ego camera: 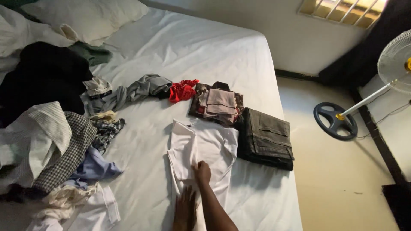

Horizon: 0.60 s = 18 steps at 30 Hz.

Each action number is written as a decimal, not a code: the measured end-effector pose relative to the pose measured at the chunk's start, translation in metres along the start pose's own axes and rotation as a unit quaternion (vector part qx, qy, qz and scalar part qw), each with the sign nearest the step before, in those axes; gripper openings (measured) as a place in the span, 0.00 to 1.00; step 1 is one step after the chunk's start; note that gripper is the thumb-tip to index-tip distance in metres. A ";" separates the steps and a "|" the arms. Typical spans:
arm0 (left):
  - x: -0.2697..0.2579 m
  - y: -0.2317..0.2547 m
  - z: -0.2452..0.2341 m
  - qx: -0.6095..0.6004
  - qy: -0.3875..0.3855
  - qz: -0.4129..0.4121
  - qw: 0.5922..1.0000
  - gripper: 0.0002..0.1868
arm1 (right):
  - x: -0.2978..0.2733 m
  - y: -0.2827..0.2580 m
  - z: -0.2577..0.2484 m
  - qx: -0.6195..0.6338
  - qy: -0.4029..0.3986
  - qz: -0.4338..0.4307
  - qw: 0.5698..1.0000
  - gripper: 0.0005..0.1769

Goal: Folding a pair of jeans and a white t-shirt on a bed.

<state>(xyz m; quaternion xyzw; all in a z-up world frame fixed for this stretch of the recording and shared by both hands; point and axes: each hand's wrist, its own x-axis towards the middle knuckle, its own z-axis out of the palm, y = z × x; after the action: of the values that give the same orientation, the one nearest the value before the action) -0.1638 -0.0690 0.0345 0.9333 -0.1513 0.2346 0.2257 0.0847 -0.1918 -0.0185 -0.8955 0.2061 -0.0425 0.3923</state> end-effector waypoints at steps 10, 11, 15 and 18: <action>0.251 -0.102 0.135 -0.015 -0.003 -0.035 0.999 0.30 | 0.037 0.070 0.007 0.115 -0.030 0.007 0.993 0.18; 0.264 -0.101 0.140 -0.018 -0.005 -0.034 0.999 0.30 | 0.028 0.062 0.000 0.114 -0.028 0.010 0.993 0.18; 0.315 -0.102 0.147 -0.047 -0.229 -0.185 0.954 0.37 | 0.002 0.036 -0.007 0.083 -0.012 -0.002 0.996 0.21; 0.327 -0.106 0.170 -0.036 -0.296 -0.205 0.932 0.32 | -0.024 0.034 -0.007 0.099 -0.031 0.012 0.995 0.25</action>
<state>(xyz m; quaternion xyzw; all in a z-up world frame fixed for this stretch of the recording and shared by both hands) 0.2166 -0.1201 0.0285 0.9625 -0.0245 -0.1095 0.2471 0.0496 -0.2073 -0.0357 -0.8506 0.1995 -0.0307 0.4855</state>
